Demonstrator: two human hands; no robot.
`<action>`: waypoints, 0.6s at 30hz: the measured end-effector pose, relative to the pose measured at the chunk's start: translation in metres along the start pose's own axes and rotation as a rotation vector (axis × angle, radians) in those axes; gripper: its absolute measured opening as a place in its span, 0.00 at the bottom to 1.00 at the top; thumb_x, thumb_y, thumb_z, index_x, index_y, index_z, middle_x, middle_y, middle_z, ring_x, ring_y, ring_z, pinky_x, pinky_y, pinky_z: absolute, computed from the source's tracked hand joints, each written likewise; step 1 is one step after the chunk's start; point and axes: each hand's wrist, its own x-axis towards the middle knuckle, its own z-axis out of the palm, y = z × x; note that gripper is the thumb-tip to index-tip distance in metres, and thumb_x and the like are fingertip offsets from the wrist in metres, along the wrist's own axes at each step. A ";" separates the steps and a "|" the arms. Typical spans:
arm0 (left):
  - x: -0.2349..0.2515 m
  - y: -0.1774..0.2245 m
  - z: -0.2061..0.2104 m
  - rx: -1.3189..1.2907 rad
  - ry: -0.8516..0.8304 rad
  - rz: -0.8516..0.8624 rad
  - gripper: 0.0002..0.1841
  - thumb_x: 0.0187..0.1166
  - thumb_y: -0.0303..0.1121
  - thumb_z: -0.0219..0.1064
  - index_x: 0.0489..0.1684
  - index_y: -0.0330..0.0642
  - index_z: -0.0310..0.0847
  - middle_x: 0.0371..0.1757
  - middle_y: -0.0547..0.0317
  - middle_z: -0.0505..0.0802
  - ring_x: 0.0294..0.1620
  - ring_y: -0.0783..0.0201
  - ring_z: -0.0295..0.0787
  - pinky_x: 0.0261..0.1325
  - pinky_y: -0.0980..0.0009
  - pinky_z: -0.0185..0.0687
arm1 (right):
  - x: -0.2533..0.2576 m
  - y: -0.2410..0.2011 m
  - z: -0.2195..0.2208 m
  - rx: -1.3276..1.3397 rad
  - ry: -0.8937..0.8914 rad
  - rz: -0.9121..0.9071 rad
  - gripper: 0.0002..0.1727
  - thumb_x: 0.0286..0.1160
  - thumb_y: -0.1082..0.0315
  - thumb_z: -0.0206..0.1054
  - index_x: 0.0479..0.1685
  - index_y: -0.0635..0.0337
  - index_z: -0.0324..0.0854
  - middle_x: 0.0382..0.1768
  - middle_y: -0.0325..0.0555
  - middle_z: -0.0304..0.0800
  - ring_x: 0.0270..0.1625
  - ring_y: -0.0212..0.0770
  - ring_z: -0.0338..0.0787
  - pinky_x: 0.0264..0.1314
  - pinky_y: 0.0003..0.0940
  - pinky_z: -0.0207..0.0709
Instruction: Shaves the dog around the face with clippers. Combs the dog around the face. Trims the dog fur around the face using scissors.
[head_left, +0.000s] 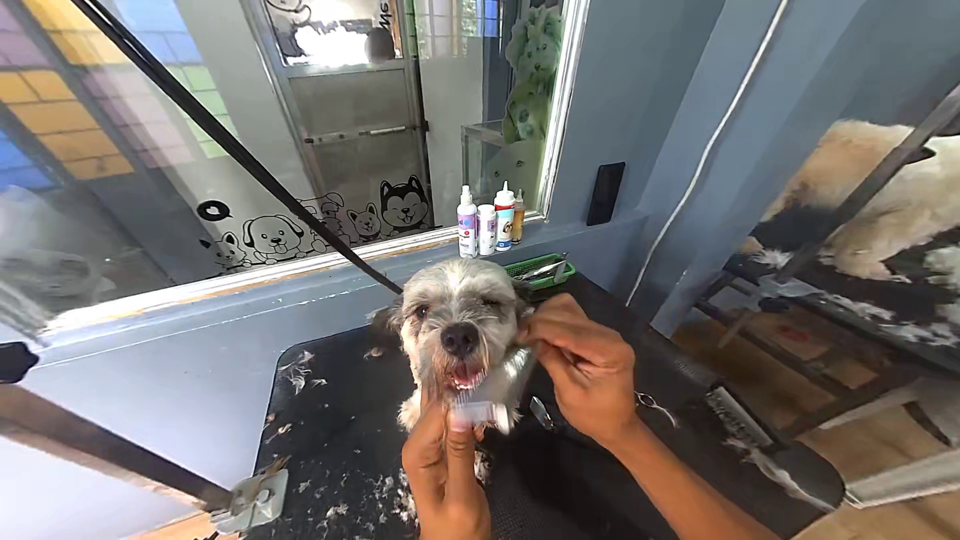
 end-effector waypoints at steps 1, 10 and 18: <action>-0.001 0.001 0.000 0.005 0.011 -0.011 0.18 0.90 0.48 0.56 0.44 0.55 0.93 0.44 0.71 0.94 0.48 0.76 0.88 0.61 0.76 0.81 | -0.004 -0.001 -0.007 0.011 -0.066 -0.021 0.06 0.77 0.71 0.69 0.40 0.51 0.91 0.42 0.33 0.94 0.53 0.34 0.89 0.63 0.34 0.81; 0.001 0.003 0.009 -0.042 -0.033 -0.004 0.19 0.92 0.46 0.52 0.44 0.50 0.91 0.38 0.67 0.92 0.41 0.74 0.86 0.52 0.77 0.81 | 0.008 0.002 -0.020 -0.109 0.097 -0.004 0.03 0.76 0.73 0.72 0.39 0.60 0.92 0.44 0.39 0.93 0.55 0.37 0.89 0.61 0.34 0.83; 0.003 0.004 0.005 -0.034 -0.040 0.002 0.18 0.92 0.46 0.54 0.43 0.52 0.91 0.38 0.68 0.92 0.41 0.75 0.86 0.53 0.76 0.80 | 0.005 -0.002 -0.028 -0.053 0.053 -0.005 0.04 0.78 0.71 0.70 0.39 0.56 0.91 0.43 0.36 0.93 0.54 0.35 0.90 0.61 0.32 0.85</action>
